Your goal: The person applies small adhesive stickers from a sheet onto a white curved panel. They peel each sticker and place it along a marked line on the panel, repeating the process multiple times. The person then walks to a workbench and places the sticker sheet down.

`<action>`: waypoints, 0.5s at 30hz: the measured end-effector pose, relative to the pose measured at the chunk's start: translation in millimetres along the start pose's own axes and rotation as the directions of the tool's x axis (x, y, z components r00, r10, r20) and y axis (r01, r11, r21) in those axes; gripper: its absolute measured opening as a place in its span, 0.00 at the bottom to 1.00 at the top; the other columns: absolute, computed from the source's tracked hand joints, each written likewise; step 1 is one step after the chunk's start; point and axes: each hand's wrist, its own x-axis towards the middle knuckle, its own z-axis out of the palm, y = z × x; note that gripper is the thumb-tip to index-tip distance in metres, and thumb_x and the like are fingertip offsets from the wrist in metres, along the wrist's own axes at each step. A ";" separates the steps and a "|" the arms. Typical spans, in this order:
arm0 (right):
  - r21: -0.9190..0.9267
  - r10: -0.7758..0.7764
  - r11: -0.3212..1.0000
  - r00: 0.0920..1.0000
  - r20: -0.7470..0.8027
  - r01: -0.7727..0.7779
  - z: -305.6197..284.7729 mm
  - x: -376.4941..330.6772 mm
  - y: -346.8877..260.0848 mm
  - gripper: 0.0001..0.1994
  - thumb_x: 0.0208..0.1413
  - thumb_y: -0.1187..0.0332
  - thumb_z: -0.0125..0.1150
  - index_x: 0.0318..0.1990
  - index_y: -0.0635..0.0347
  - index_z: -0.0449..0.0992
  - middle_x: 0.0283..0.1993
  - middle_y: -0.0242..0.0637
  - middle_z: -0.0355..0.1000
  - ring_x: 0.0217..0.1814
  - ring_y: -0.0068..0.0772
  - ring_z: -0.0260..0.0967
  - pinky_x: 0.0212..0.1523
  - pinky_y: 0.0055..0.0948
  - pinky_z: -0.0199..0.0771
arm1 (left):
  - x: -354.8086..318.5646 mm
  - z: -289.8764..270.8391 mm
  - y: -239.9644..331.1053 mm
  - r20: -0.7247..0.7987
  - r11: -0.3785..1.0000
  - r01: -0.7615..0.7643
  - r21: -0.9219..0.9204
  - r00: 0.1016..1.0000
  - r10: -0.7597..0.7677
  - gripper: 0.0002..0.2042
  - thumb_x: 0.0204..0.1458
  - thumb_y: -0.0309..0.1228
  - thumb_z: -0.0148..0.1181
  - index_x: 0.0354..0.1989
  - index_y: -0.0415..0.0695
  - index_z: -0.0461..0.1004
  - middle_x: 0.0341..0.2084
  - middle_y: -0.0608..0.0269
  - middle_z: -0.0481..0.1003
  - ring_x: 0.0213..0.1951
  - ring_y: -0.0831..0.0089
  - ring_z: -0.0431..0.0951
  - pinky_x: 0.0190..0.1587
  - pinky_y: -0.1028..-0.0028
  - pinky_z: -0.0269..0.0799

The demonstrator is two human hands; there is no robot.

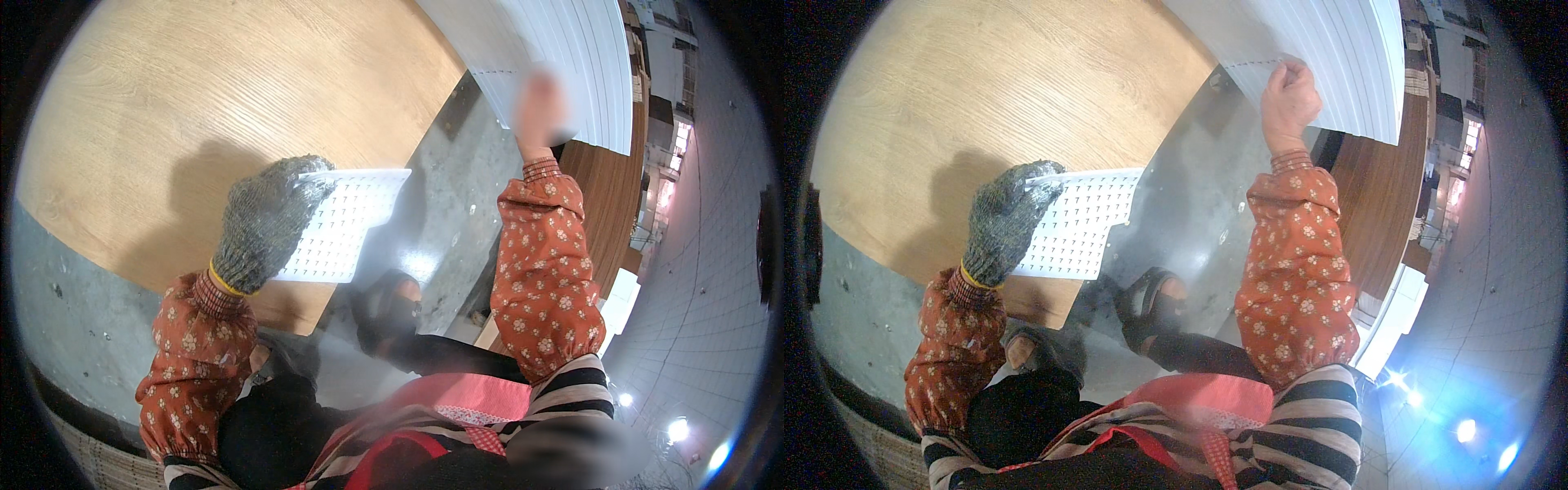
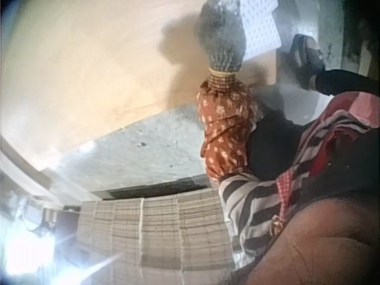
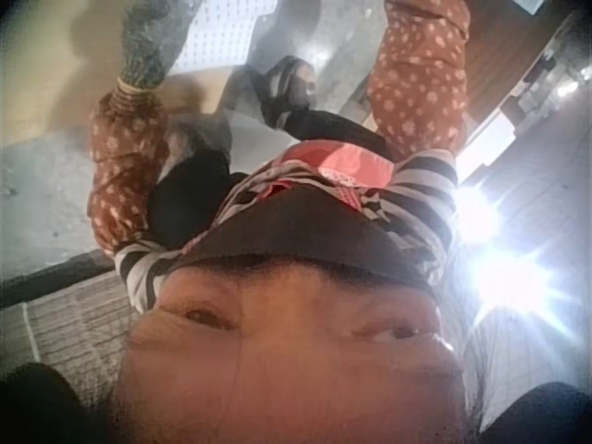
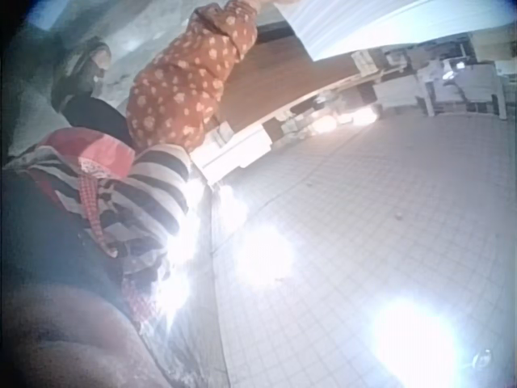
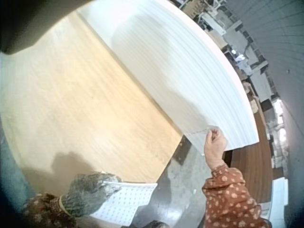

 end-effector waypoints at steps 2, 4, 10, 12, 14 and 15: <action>0.004 0.027 1.000 1.000 0.006 -0.027 -0.2 -0.1 -3.4 0.08 0.48 0.65 0.59 0.32 0.60 0.75 0.22 0.39 0.74 0.25 0.40 0.73 0.30 0.36 0.71 | 1.0 -0.3 1.6 0.004 0.999 0.026 -0.042 1.000 -0.026 0.15 0.49 0.28 0.57 0.46 0.40 0.70 0.40 0.58 0.74 0.38 0.66 0.75 0.39 0.71 0.72; -0.006 0.031 0.999 0.999 0.009 -0.031 0.8 -0.3 -2.0 0.08 0.48 0.65 0.59 0.32 0.60 0.75 0.22 0.39 0.74 0.25 0.40 0.73 0.30 0.37 0.71 | 1.0 1.5 1.9 0.012 1.000 0.017 0.018 1.000 -0.017 0.15 0.49 0.28 0.57 0.46 0.40 0.70 0.40 0.58 0.74 0.39 0.66 0.75 0.40 0.70 0.72; -0.007 0.043 0.999 0.999 -0.014 -0.044 1.9 0.7 -0.2 0.09 0.48 0.65 0.58 0.32 0.61 0.75 0.22 0.40 0.74 0.25 0.42 0.73 0.31 0.38 0.71 | 3.3 1.1 2.0 0.023 1.000 -0.008 0.019 1.000 0.007 0.14 0.49 0.27 0.57 0.45 0.41 0.70 0.40 0.58 0.74 0.40 0.65 0.74 0.41 0.70 0.72; -0.018 0.077 0.997 0.997 -0.002 -0.077 0.8 2.7 -2.9 0.09 0.48 0.64 0.58 0.31 0.61 0.75 0.22 0.40 0.74 0.26 0.42 0.73 0.31 0.38 0.71 | 3.5 1.7 3.5 0.020 0.997 0.045 -0.055 0.999 -0.044 0.14 0.49 0.28 0.57 0.45 0.41 0.70 0.40 0.58 0.74 0.40 0.64 0.74 0.42 0.69 0.72; -0.038 0.105 0.994 0.994 0.008 -0.104 0.7 4.5 -4.8 0.10 0.47 0.64 0.58 0.31 0.61 0.76 0.22 0.41 0.74 0.26 0.44 0.73 0.31 0.39 0.71 | 3.8 3.1 5.9 0.003 0.977 0.109 -0.182 0.994 -0.111 0.15 0.49 0.28 0.57 0.46 0.41 0.70 0.41 0.58 0.74 0.41 0.64 0.74 0.44 0.69 0.71; -0.070 0.106 0.992 0.994 -0.007 -0.106 1.8 5.5 -2.6 0.10 0.47 0.63 0.59 0.31 0.62 0.76 0.22 0.42 0.74 0.26 0.43 0.73 0.32 0.39 0.71 | 3.1 3.9 6.1 -0.013 0.983 0.090 -0.162 0.996 -0.093 0.14 0.49 0.27 0.56 0.46 0.40 0.70 0.42 0.58 0.74 0.42 0.65 0.74 0.45 0.70 0.71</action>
